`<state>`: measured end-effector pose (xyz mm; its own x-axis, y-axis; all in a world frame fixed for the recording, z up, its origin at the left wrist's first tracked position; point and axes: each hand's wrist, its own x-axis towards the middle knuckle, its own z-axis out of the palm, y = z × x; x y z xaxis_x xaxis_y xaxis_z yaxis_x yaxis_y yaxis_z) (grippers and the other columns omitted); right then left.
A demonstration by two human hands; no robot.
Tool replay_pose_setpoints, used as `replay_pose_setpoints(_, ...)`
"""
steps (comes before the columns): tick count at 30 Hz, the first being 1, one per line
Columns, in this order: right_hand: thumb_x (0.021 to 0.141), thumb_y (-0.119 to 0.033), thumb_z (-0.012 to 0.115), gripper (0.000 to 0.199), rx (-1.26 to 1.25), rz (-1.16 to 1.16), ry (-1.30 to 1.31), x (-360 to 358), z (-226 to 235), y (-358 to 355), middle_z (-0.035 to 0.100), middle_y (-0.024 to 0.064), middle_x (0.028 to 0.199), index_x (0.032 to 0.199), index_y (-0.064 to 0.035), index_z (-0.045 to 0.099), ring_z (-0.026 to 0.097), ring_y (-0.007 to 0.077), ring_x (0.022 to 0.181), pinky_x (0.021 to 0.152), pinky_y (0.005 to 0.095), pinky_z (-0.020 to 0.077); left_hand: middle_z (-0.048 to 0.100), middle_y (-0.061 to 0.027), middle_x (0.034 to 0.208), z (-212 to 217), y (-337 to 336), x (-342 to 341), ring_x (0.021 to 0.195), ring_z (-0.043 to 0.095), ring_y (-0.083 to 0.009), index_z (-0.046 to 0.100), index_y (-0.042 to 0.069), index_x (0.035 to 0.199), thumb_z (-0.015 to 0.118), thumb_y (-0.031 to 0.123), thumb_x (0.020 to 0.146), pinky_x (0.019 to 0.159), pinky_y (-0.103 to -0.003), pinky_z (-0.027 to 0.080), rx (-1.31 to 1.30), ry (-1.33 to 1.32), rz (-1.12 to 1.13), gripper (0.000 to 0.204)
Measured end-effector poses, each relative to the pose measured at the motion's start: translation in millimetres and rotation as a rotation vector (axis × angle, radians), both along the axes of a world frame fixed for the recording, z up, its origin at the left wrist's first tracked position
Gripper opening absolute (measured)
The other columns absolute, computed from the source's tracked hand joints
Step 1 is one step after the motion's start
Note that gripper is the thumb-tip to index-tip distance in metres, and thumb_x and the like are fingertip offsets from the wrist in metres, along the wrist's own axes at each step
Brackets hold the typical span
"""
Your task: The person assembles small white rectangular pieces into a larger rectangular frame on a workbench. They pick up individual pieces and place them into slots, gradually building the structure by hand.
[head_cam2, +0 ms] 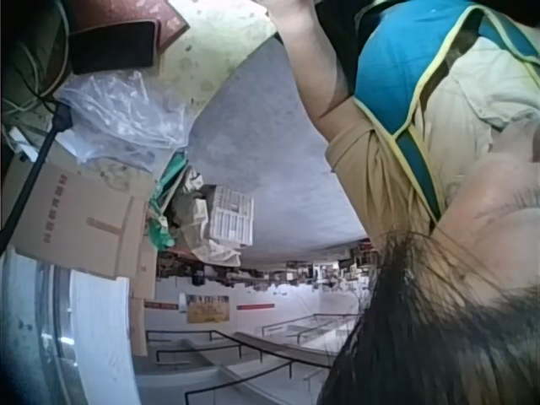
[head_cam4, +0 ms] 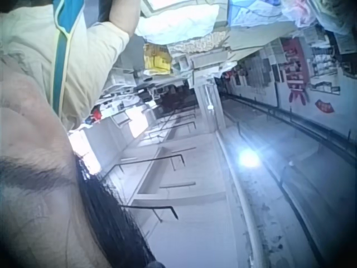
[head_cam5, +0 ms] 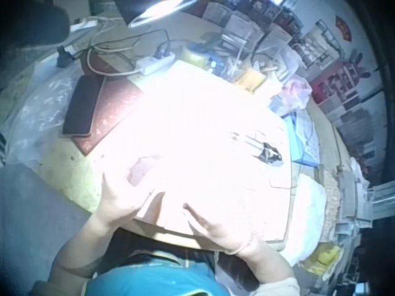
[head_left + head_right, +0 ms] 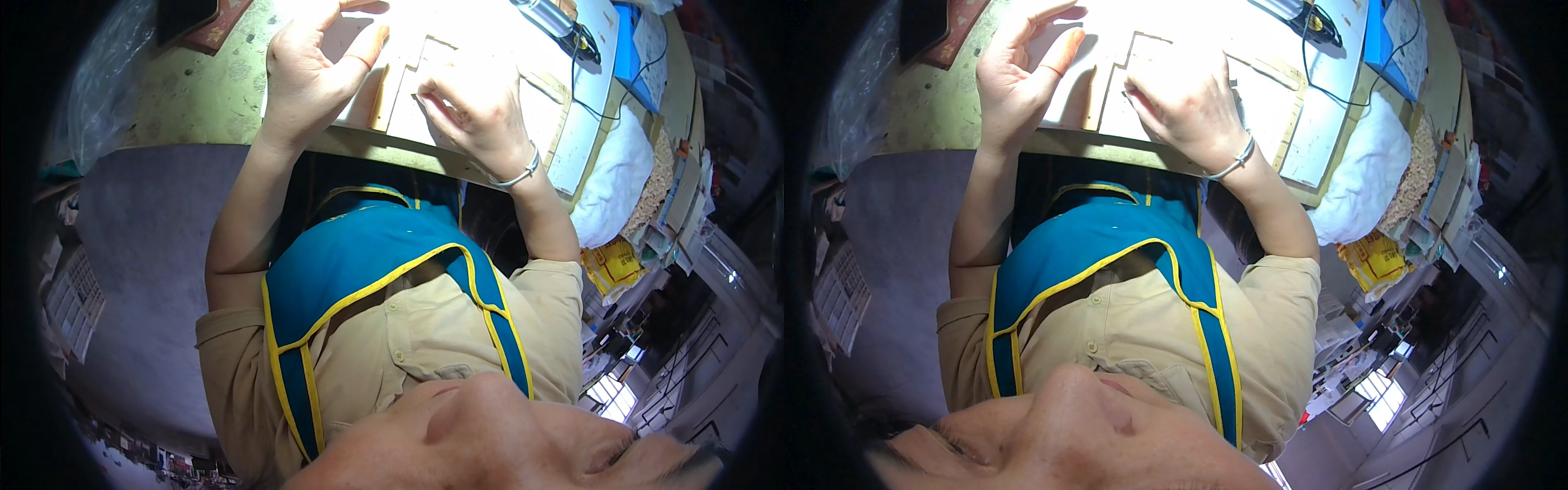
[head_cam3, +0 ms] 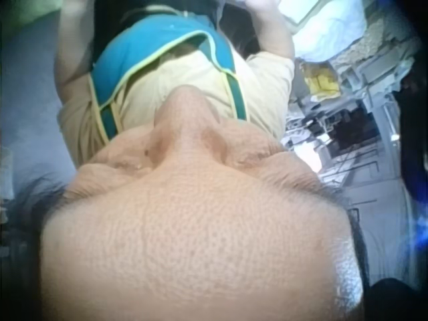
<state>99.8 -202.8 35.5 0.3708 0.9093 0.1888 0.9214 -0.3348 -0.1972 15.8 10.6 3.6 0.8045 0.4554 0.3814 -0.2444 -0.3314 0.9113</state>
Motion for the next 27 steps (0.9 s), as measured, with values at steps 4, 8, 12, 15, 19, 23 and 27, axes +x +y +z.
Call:
replay_pose_setpoints(4, 0.092, -0.023, 0.077, 0.012, 0.042, -0.001, -0.100, 3, -9, 6, 0.071, -0.0016, 0.077, 0.102, -0.0172, 0.073, 0.067, 0.0151, 0.073, 0.085, 0.0409, 0.0387, 0.076, -0.0145, 0.102, 0, 0, -1, 0.093, 0.073, -0.0215, 0.073, -0.004, 0.112, 0.077, 0.006, 0.088, 0.085, -0.034, 0.059, 0.008, 0.013, -0.009, 0.026)
replay_pose_setpoints(8, 0.093, -0.025, 0.076, 0.014, 0.031, -0.028, -0.072, 3, -7, 12, 0.074, -0.0008, 0.075, 0.103, -0.0161, 0.074, 0.069, 0.0136, 0.069, 0.087, 0.0402, 0.0405, 0.076, -0.0142, 0.102, 3, -2, -2, 0.093, 0.073, -0.0209, 0.072, -0.004, 0.114, 0.077, 0.006, 0.089, 0.084, -0.034, 0.059, -0.035, 0.060, -0.009, 0.028)
replay_pose_setpoints(12, 0.094, -0.031, 0.075, 0.018, 0.053, -0.071, -0.034, 5, -18, 13, 0.076, -0.0006, 0.077, 0.103, -0.0153, 0.075, 0.071, 0.0118, 0.067, 0.088, 0.0382, 0.0411, 0.075, -0.0141, 0.103, 8, -5, -1, 0.093, 0.073, -0.0208, 0.072, -0.004, 0.114, 0.077, 0.006, 0.089, 0.084, -0.034, 0.059, -0.011, 0.042, -0.002, 0.028)
replay_pose_setpoints(15, 0.093, -0.034, 0.076, 0.021, -0.011, -0.076, -0.057, 5, -16, 8, 0.076, 0.0001, 0.077, 0.103, -0.0149, 0.075, 0.071, 0.0108, 0.068, 0.086, 0.0357, 0.0434, 0.075, -0.0142, 0.103, 5, -1, -2, 0.093, 0.073, -0.0208, 0.072, -0.004, 0.114, 0.076, 0.006, 0.089, 0.084, -0.033, 0.059, -0.006, 0.036, -0.020, 0.027)
replay_pose_setpoints(19, 0.093, -0.032, 0.077, 0.024, -0.066, -0.077, -0.070, 11, 14, -13, 0.073, -0.0031, 0.070, 0.110, -0.0150, 0.077, 0.070, 0.0101, 0.066, 0.077, 0.0282, 0.0498, 0.075, -0.0144, 0.104, 4, 1, -1, 0.093, 0.073, -0.0207, 0.072, -0.003, 0.114, 0.077, 0.006, 0.089, 0.084, -0.033, 0.059, 0.032, 0.004, -0.022, 0.027)
replay_pose_setpoints(23, 0.091, -0.025, 0.078, 0.020, 0.033, -0.171, 0.132, 13, 12, -33, 0.066, -0.0027, 0.062, 0.108, -0.0142, 0.079, 0.061, 0.0118, 0.057, 0.074, 0.0343, 0.0426, 0.075, -0.0141, 0.104, 7, -3, 0, 0.093, 0.072, -0.0201, 0.073, -0.003, 0.113, 0.078, 0.005, 0.088, 0.084, -0.033, 0.059, -0.045, 0.037, -0.042, 0.027)
replay_pose_setpoints(27, 0.090, -0.024, 0.079, 0.018, 0.052, -0.080, -0.023, 6, 6, -26, 0.065, -0.0022, 0.062, 0.105, -0.0141, 0.079, 0.059, 0.0131, 0.055, 0.072, 0.0361, 0.0404, 0.075, -0.0134, 0.103, 13, -5, -3, 0.093, 0.072, -0.0189, 0.073, -0.004, 0.112, 0.078, 0.003, 0.088, 0.084, -0.033, 0.059, -0.027, 0.057, -0.046, 0.026)
